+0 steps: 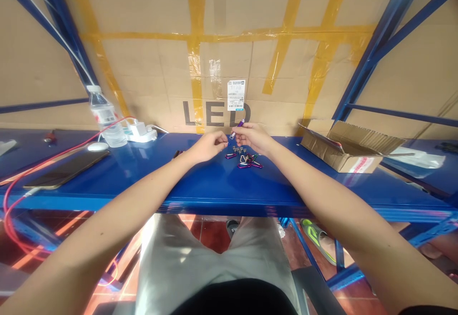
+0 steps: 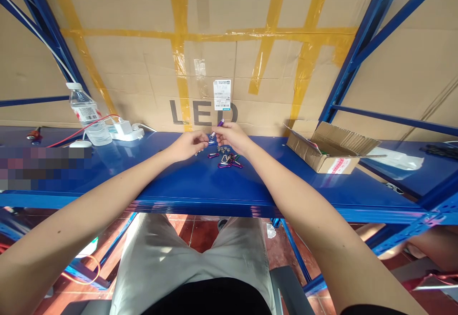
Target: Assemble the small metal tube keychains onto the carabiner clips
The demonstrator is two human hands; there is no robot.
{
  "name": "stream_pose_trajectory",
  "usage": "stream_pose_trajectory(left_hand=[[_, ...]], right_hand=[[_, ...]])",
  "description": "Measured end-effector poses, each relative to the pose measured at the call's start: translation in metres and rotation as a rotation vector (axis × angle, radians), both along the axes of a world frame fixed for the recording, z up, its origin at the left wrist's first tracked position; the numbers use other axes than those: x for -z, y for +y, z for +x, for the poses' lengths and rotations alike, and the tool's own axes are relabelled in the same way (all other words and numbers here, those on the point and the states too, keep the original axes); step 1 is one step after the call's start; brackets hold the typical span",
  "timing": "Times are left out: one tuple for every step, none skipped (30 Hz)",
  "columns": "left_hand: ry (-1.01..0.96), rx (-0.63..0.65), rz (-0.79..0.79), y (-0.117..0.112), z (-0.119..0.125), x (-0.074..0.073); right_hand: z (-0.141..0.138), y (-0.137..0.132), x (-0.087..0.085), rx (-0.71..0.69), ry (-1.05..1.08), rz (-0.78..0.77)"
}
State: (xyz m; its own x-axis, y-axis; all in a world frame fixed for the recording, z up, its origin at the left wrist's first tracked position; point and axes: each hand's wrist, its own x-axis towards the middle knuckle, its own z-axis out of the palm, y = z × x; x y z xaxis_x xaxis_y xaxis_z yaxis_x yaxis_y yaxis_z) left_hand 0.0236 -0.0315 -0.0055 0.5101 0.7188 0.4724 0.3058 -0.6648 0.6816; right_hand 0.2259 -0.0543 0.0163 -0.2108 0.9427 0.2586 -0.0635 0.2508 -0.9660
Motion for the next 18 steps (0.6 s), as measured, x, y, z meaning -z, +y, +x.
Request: stream_pose_trajectory(left_hand=[[0.07,-0.013,0.057,0.001,0.0,0.002],[0.141,-0.022,0.107,0.002,0.0,0.004],[0.206,-0.027,0.147,0.002,0.0,0.006],[0.261,-0.03,0.177,0.002,0.0,0.007],[0.305,-0.032,0.2,0.002,0.0,0.008],[0.337,-0.036,0.221,0.003,0.001,0.009],[0.358,-0.041,0.239,0.003,0.001,0.009],[0.371,-0.049,0.249,0.003,0.001,0.009],[0.379,-0.057,0.249,0.003,0.002,0.009],[0.384,-0.066,0.24,0.003,0.002,0.009],[0.388,-0.074,0.224,0.003,0.001,0.009],[0.39,-0.084,0.205,0.004,0.001,0.009],[0.39,-0.098,0.187,0.005,0.001,0.009],[0.387,-0.115,0.173,0.005,0.001,0.009],[0.38,-0.134,0.163,0.006,0.0,0.01],[0.372,-0.156,0.156,0.007,0.0,0.01],[0.36,-0.177,0.15,0.007,-0.001,0.011],[0.346,-0.194,0.144,0.008,-0.001,0.011]], right_hand=[[0.001,0.001,0.0,0.034,-0.027,-0.007],[0.002,0.002,0.0,0.062,-0.057,-0.014],[0.003,0.003,0.0,0.081,-0.089,-0.022],[0.003,0.004,0.0,0.092,-0.122,-0.029],[0.004,0.004,0.001,0.093,-0.154,-0.037],[0.005,0.005,0.001,0.084,-0.189,-0.046],[0.006,0.005,0.002,0.069,-0.23,-0.05],[0.007,0.006,0.003,0.054,-0.279,-0.043],[0.007,0.006,0.003,0.041,-0.334,-0.018],[0.008,0.007,0.004,0.035,-0.394,0.024],[0.009,0.007,0.004,0.037,-0.457,0.074],[0.01,0.007,0.004,0.05,-0.519,0.122],[0.012,0.008,0.005,0.069,-0.579,0.158],[0.013,0.008,0.005,0.09,-0.638,0.174],[0.013,0.008,0.005,0.106,-0.698,0.179],[0.014,0.008,0.005,0.117,-0.754,0.185],[0.015,0.008,0.005,0.122,-0.806,0.203],[0.015,0.008,0.005,0.121,-0.852,0.235]])
